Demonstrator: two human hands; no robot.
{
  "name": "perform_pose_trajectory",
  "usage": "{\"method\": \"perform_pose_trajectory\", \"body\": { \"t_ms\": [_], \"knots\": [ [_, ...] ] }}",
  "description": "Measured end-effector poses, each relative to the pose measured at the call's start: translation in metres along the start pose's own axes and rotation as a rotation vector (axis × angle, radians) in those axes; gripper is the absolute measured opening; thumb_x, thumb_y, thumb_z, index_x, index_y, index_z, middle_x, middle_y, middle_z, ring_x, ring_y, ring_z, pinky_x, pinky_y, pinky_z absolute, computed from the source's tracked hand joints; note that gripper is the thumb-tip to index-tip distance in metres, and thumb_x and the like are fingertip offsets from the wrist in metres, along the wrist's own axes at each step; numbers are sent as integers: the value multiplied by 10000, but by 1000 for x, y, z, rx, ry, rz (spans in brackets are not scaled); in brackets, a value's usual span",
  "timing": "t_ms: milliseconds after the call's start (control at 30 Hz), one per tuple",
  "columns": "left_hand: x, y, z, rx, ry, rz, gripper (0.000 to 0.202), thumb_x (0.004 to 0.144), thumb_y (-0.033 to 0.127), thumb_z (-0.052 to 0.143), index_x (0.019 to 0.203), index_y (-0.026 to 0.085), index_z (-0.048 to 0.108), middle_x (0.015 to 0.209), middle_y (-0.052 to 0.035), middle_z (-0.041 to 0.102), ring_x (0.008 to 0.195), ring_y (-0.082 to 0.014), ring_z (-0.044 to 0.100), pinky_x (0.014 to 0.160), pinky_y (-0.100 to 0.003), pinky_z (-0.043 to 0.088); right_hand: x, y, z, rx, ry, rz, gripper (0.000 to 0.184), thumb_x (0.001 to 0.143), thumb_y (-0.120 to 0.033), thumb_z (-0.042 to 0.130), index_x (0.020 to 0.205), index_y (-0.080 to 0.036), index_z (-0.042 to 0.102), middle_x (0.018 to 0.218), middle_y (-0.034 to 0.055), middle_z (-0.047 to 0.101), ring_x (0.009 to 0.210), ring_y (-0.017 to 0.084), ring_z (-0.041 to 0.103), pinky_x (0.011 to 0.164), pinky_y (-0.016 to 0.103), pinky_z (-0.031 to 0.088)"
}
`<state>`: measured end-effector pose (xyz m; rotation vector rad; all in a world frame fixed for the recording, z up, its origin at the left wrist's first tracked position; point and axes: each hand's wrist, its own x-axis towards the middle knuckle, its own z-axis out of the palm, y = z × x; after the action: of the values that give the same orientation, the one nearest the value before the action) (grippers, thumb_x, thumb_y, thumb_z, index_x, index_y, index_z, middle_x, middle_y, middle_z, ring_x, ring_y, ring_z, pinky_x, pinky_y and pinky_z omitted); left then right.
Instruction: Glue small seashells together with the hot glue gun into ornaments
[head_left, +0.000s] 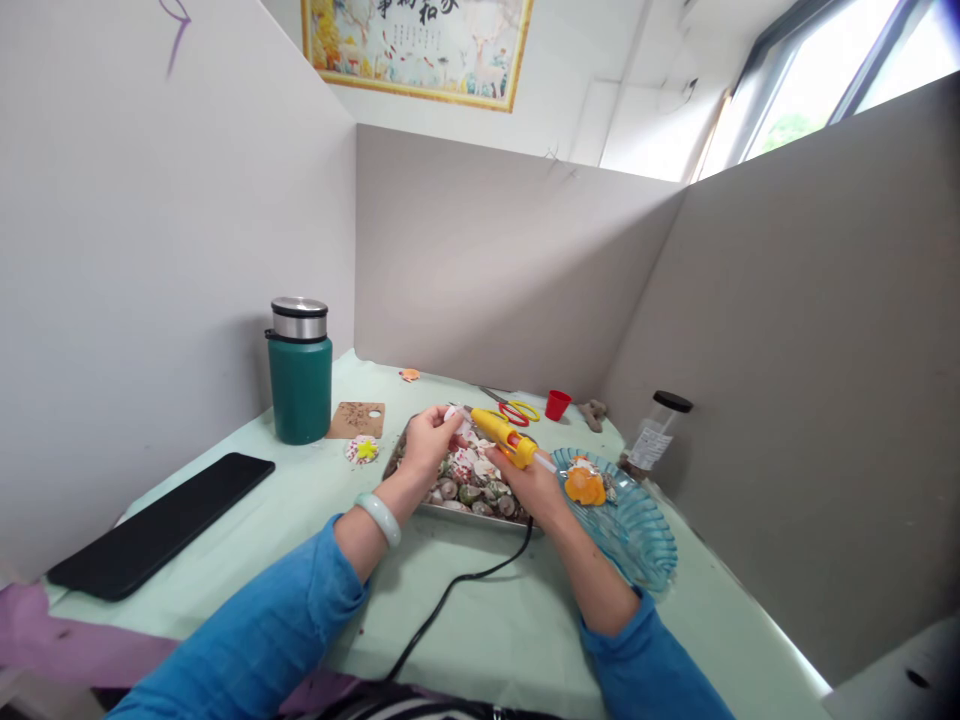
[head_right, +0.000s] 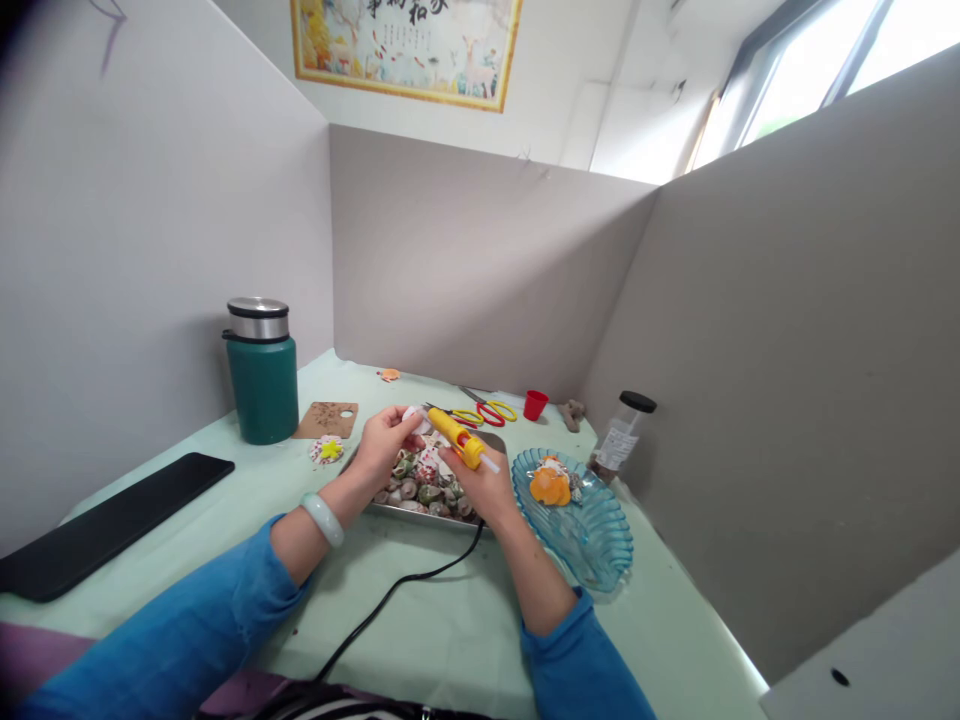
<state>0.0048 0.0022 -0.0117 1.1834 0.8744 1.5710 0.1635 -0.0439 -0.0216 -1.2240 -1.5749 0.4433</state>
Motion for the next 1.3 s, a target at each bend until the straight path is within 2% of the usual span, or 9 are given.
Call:
{"method": "perform_pose_trajectory", "body": {
  "t_ms": [367,567,733,1033,1300],
  "knots": [
    [-1,1,0,21,-19,9,276,671,380,693,756,144,578,565,14,590,451,-96,542,455,-199,374,-1,-7,-1,-3,4,-7,405,732,-539,606,766,-138,650,617,11,574,566,137,477,527,254,384],
    [-2,3,0,-16,4,-8,289,645,378,710,763,146,584,604,22,590,463,-91,549,468,-204,391,-1,-10,-2,17,4,-6,376,724,-501,626,812,-137,657,621,9,579,563,136,474,528,254,397],
    [-1,1,-1,-15,-29,-6,292,653,390,707,753,148,577,586,21,589,462,-92,542,472,-204,387,-1,-7,-1,17,4,-22,386,737,-502,618,861,-139,667,638,12,591,579,143,487,535,256,405],
    [-1,2,-1,-21,-8,-30,295,644,385,716,758,151,577,550,25,583,454,-97,545,463,-201,382,-1,-7,-2,2,-18,-23,374,732,-520,634,760,-148,643,628,0,578,560,130,476,529,248,388],
    [-3,4,1,22,-18,-20,295,652,395,722,739,153,579,498,24,573,416,-98,526,439,-198,374,-1,1,-1,-13,-37,-44,408,749,-551,620,771,-144,646,604,0,557,553,127,455,515,243,379]
  ]
}}
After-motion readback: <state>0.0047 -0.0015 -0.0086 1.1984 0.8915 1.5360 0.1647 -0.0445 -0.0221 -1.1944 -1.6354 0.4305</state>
